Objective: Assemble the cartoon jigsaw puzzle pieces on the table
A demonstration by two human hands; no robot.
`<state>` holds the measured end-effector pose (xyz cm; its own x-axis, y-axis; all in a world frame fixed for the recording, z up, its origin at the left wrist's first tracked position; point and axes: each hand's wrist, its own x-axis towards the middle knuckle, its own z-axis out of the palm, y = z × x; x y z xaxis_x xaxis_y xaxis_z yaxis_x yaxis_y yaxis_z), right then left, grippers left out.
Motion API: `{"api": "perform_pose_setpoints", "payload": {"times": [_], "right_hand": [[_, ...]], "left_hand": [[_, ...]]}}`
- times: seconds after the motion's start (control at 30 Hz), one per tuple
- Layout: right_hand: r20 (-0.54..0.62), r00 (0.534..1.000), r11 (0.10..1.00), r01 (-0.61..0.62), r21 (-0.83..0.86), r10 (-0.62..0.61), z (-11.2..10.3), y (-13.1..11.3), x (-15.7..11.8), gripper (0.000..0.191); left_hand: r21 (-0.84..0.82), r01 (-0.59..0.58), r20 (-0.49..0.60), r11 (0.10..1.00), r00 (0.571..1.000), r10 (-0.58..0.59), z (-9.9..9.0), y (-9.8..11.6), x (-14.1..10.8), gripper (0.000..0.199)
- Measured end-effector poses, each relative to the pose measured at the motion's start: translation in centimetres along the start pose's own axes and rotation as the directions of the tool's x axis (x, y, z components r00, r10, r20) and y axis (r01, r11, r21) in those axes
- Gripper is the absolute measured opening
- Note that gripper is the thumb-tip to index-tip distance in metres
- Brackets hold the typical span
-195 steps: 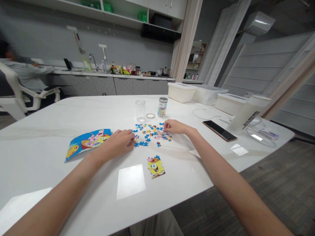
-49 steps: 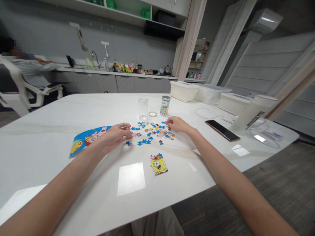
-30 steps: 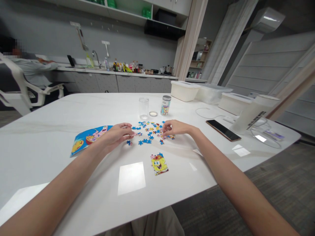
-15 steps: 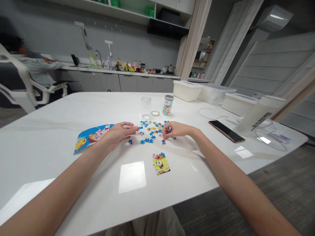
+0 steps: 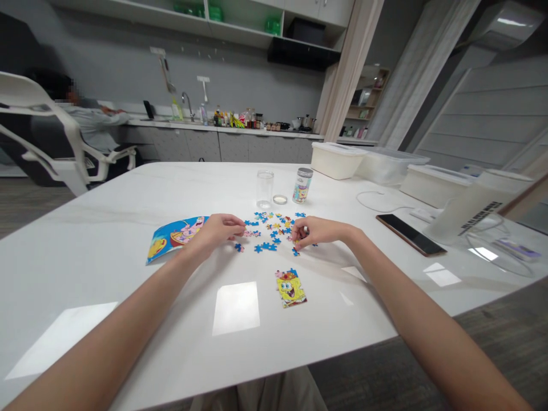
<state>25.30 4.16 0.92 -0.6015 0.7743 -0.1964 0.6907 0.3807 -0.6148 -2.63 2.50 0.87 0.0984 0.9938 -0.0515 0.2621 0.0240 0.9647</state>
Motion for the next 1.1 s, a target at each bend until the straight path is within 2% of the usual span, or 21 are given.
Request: {"api": "perform_pose_setpoints", "payload": {"times": [0.17, 0.33, 0.53, 0.73, 0.93, 1.0, 1.1], "right_hand": [[0.014, 1.000, 0.999, 0.023, 0.024, -0.023, 0.0, 0.0, 0.0, 0.023], [-0.012, 0.998, 0.998, 0.055, -0.010, -0.055, -0.2, 0.3, 0.0, 0.023], [-0.088, 0.988, 0.989, 0.115, -0.096, -0.123, -0.5, 0.3, 0.0, 0.019], [0.011, 0.990, 0.988, 0.141, -0.064, -0.141, -0.1, -0.6, -0.2, 0.019], [0.067, 0.982, 0.979, 0.181, -0.098, -0.174, 0.0, -0.7, -0.1, 0.010], [0.069, 0.982, 0.979, 0.183, -0.095, -0.177, -0.1, -0.6, -0.2, 0.009], [0.007, 0.989, 0.986, 0.147, -0.074, -0.147, -0.6, -0.4, -0.5, 0.011]], "left_hand": [[0.176, -0.042, 0.077, 0.984, 0.997, 0.028, 0.2, -0.4, 0.0, 0.019], [0.351, -0.194, 0.063, 0.916, 0.981, 0.183, 0.2, -0.8, 0.0, 0.015], [0.379, -0.253, 0.079, 0.890, 0.967, 0.241, 0.3, -0.2, -0.2, 0.014], [0.440, -0.285, 0.104, 0.851, 0.958, 0.267, 0.2, -0.5, -0.1, 0.013], [0.442, -0.288, 0.106, 0.849, 0.957, 0.270, 0.3, -0.3, -0.2, 0.013], [0.443, -0.289, 0.105, 0.849, 0.957, 0.271, 0.3, -0.3, -0.2, 0.013], [0.455, -0.295, 0.105, 0.840, 0.955, 0.278, 0.3, -0.4, -0.2, 0.013]]}}
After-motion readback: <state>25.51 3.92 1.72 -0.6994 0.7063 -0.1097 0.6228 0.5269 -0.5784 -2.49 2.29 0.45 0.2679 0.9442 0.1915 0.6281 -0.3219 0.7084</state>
